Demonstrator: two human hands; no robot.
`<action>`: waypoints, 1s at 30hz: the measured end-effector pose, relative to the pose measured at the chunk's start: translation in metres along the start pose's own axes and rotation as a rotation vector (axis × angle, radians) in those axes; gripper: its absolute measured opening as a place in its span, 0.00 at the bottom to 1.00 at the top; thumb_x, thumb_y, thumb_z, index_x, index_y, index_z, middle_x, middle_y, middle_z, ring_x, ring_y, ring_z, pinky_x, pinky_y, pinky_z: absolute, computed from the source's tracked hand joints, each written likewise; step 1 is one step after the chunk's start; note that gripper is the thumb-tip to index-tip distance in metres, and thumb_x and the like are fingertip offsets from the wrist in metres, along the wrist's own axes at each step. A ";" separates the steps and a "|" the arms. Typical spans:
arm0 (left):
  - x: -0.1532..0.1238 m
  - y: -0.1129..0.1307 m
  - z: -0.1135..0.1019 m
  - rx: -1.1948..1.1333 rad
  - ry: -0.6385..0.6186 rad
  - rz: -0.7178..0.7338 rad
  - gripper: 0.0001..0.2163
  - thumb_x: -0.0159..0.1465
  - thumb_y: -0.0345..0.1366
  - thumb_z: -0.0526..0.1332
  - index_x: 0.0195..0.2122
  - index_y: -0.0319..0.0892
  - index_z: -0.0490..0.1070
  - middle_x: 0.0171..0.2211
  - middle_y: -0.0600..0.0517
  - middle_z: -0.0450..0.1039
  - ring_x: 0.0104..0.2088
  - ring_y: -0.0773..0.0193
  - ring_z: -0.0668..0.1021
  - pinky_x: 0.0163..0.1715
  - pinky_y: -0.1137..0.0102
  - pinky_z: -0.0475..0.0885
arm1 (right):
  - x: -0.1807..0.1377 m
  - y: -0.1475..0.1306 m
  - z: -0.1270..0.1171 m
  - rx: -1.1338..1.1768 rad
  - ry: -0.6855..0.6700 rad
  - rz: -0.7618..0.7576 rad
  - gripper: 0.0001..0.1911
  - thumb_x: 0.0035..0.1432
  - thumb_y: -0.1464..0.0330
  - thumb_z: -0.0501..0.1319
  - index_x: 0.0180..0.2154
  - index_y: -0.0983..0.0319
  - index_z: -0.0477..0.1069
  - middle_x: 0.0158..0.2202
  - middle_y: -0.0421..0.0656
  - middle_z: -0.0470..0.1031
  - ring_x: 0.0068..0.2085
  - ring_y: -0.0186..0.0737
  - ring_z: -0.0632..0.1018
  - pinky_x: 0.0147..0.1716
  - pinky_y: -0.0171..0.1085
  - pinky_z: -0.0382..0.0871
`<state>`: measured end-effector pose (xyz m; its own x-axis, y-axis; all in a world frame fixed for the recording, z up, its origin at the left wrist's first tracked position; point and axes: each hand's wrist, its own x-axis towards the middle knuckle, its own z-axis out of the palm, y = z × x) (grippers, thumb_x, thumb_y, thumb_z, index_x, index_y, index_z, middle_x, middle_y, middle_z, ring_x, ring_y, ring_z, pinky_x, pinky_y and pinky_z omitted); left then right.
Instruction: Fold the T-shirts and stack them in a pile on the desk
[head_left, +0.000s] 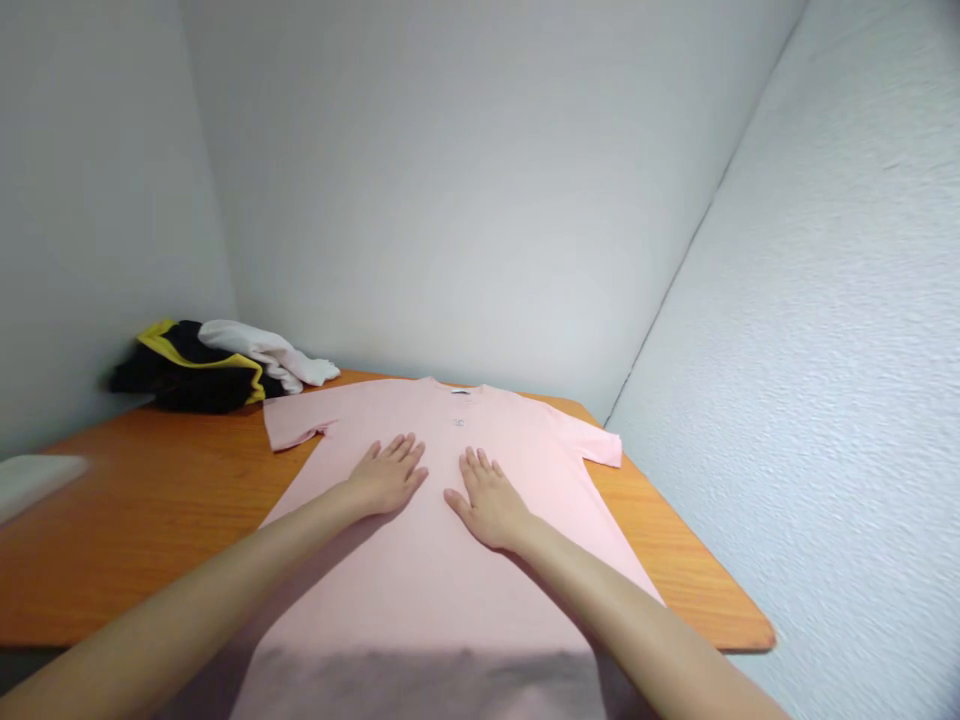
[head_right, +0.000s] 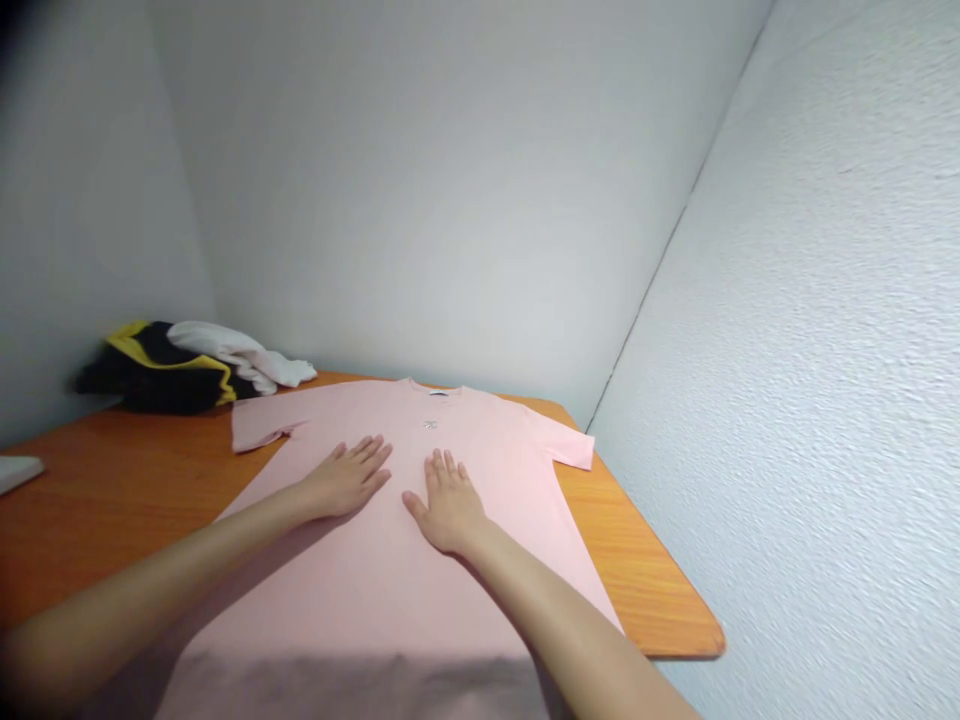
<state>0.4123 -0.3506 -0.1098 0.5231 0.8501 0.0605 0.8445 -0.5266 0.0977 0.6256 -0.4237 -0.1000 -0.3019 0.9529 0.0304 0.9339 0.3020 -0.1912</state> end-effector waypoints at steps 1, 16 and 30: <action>-0.006 -0.013 -0.001 0.005 0.000 -0.051 0.31 0.69 0.51 0.41 0.68 0.40 0.51 0.68 0.40 0.44 0.68 0.47 0.51 0.62 0.43 0.50 | -0.009 0.013 -0.002 -0.014 -0.006 0.038 0.43 0.66 0.46 0.36 0.68 0.73 0.42 0.70 0.53 0.36 0.69 0.53 0.40 0.66 0.51 0.36; -0.023 -0.063 0.007 0.067 0.072 -0.228 0.31 0.68 0.52 0.42 0.68 0.40 0.51 0.69 0.41 0.46 0.69 0.50 0.50 0.65 0.52 0.45 | -0.091 0.129 -0.013 -0.176 0.086 0.371 0.41 0.66 0.48 0.38 0.68 0.71 0.44 0.70 0.51 0.42 0.70 0.45 0.44 0.67 0.48 0.39; -0.045 -0.017 -0.025 -0.036 0.184 -0.114 0.25 0.68 0.43 0.46 0.63 0.37 0.60 0.67 0.41 0.54 0.68 0.49 0.53 0.65 0.47 0.40 | -0.103 0.120 -0.018 -0.159 0.190 0.376 0.34 0.67 0.54 0.43 0.65 0.72 0.55 0.68 0.54 0.50 0.69 0.47 0.49 0.67 0.47 0.41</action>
<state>0.3715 -0.3798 -0.0896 0.3915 0.8918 0.2267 0.8907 -0.4292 0.1500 0.7721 -0.4849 -0.1088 0.0911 0.9813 0.1698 0.9943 -0.0801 -0.0706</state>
